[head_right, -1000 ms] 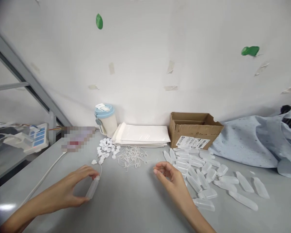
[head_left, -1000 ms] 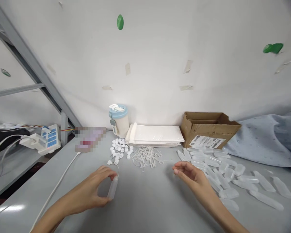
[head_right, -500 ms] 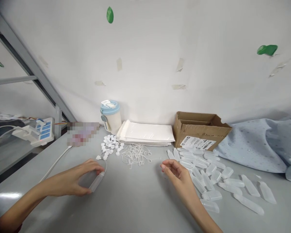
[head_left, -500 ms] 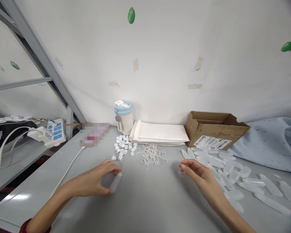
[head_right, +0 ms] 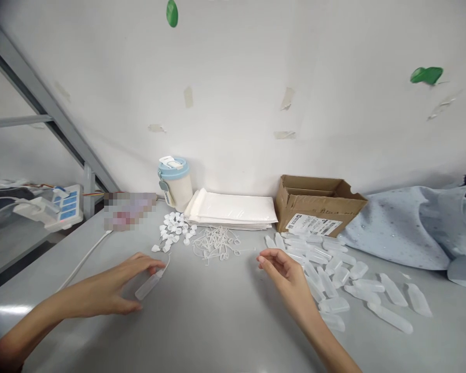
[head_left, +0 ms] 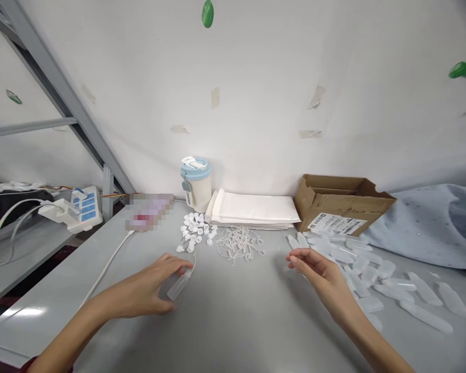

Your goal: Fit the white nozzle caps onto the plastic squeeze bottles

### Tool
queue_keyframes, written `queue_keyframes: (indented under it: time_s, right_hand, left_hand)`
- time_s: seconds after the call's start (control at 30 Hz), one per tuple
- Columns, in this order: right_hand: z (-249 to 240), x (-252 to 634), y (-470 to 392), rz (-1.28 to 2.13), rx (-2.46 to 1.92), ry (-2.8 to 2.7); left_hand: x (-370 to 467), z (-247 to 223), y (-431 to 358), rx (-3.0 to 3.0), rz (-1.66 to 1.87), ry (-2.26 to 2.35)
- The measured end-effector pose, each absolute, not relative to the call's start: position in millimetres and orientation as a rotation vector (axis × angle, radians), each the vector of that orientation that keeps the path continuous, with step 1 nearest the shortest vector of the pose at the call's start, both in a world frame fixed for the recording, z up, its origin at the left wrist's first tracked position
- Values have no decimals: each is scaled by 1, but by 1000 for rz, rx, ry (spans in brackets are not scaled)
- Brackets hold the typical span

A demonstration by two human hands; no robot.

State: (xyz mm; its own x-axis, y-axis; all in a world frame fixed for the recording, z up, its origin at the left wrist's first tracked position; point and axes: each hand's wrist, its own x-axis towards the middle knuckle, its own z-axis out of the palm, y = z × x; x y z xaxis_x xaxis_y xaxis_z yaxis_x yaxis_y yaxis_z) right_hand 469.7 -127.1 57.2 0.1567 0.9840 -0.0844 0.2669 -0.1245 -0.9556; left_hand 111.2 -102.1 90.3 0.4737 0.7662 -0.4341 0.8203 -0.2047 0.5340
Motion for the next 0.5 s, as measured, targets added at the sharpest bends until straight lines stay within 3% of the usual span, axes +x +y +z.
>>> queue_keyframes:
  time_s: [0.5]
  right_hand:
    - [70,470,-127,975,-1609,-1237]
  left_hand:
    - [118,92,-98,2010,-124,1322]
